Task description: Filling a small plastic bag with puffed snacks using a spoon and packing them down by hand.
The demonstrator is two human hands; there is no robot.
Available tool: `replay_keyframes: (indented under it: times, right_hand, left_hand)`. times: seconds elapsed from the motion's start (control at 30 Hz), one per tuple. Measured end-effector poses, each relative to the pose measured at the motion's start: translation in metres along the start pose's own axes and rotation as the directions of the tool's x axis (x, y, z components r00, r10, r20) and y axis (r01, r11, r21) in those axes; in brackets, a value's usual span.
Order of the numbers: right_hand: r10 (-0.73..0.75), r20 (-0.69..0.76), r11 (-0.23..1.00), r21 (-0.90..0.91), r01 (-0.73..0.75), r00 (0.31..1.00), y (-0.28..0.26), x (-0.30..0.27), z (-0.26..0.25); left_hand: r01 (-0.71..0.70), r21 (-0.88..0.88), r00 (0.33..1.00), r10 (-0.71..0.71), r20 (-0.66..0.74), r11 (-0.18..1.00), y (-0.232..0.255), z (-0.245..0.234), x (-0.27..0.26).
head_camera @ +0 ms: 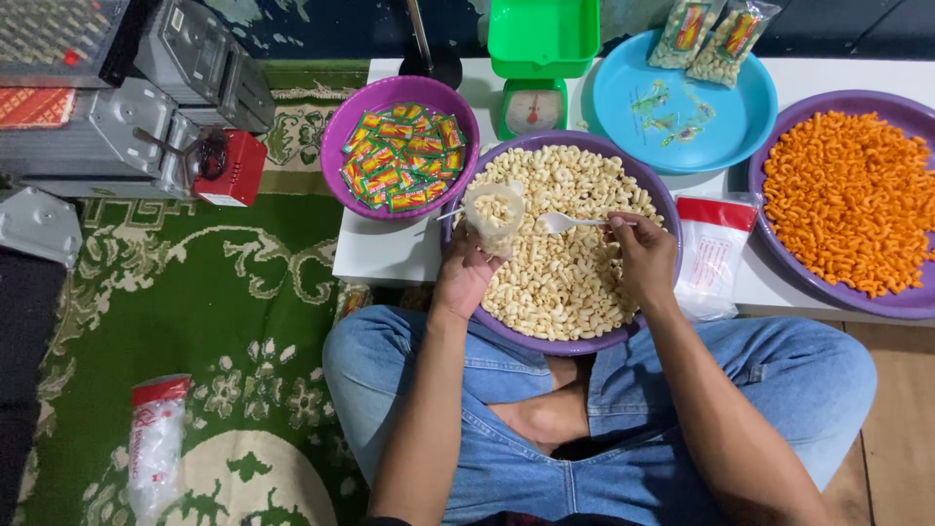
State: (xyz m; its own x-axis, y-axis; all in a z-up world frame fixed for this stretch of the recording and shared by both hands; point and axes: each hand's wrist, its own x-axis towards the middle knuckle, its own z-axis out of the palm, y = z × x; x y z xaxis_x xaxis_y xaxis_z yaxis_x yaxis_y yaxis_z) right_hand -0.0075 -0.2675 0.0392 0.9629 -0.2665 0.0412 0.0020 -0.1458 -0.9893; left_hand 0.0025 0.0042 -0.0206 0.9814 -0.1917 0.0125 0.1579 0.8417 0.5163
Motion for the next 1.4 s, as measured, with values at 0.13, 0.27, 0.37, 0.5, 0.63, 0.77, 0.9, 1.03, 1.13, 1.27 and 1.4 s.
replay_keyframes:
  times: [0.13, 0.27, 0.37, 0.5, 0.63, 0.77, 0.9, 1.03, 1.13, 1.27, 1.4]
  right_hand:
    - [0.003, 0.006, 1.0, 0.0, -0.003, 1.0, -0.011, -0.004, 0.002]
    - [0.028, -0.002, 1.0, 0.005, -0.028, 1.0, -0.014, -0.009, 0.002]
    - [0.056, -0.021, 0.998, 0.043, -0.055, 0.998, -0.006, -0.004, 0.001]
    - [0.098, -0.029, 0.989, 0.111, -0.094, 0.995, 0.005, 0.0, -0.002]
    - [0.114, -0.04, 0.985, 0.135, -0.107, 0.993, 0.016, 0.007, -0.01]
    - [0.058, -0.067, 0.988, 0.147, -0.047, 0.996, -0.003, 0.005, -0.019]
    - [-0.032, -0.105, 0.987, 0.153, 0.048, 0.994, -0.051, 0.0, -0.026]
    - [-0.085, -0.085, 0.982, 0.159, 0.098, 0.993, -0.098, -0.013, -0.015]
    - [-0.297, -0.034, 0.955, 0.015, 0.297, 0.954, -0.127, -0.03, 0.007]
    - [-0.596, 0.113, 0.77, -0.2, 0.606, 0.795, -0.133, -0.043, 0.02]
    - [-0.707, 0.091, 0.664, -0.255, 0.703, 0.702, -0.144, -0.055, 0.012]
  left_hand:
    - [0.008, 0.015, 1.0, -0.008, 0.0, 1.0, -0.002, -0.004, 0.003]
    - [0.006, 0.003, 1.0, -0.006, 0.003, 1.0, -0.011, -0.019, 0.005]
    - [-0.001, -0.01, 1.0, 0.001, 0.008, 1.0, -0.011, -0.019, 0.007]
    - [0.015, -0.001, 1.0, -0.015, -0.001, 1.0, -0.005, -0.008, 0.003]
    - [0.001, -0.002, 1.0, -0.001, -0.004, 1.0, -0.02, -0.031, 0.01]
    - [0.057, 0.051, 0.992, -0.051, -0.116, 0.997, -0.011, -0.002, 0.002]
    - [0.085, 0.086, 0.987, -0.072, -0.144, 0.993, 0.002, 0.033, -0.005]
    - [0.102, 0.095, 0.986, -0.088, -0.138, 0.99, 0.003, 0.047, -0.007]
    - [0.104, 0.105, 0.987, -0.09, -0.135, 0.989, -0.001, 0.044, -0.007]
    - [0.124, 0.103, 0.985, -0.111, -0.129, 0.987, -0.004, 0.032, -0.006]
    - [0.118, 0.078, 0.989, -0.11, -0.098, 0.99, -0.005, 0.027, -0.004]
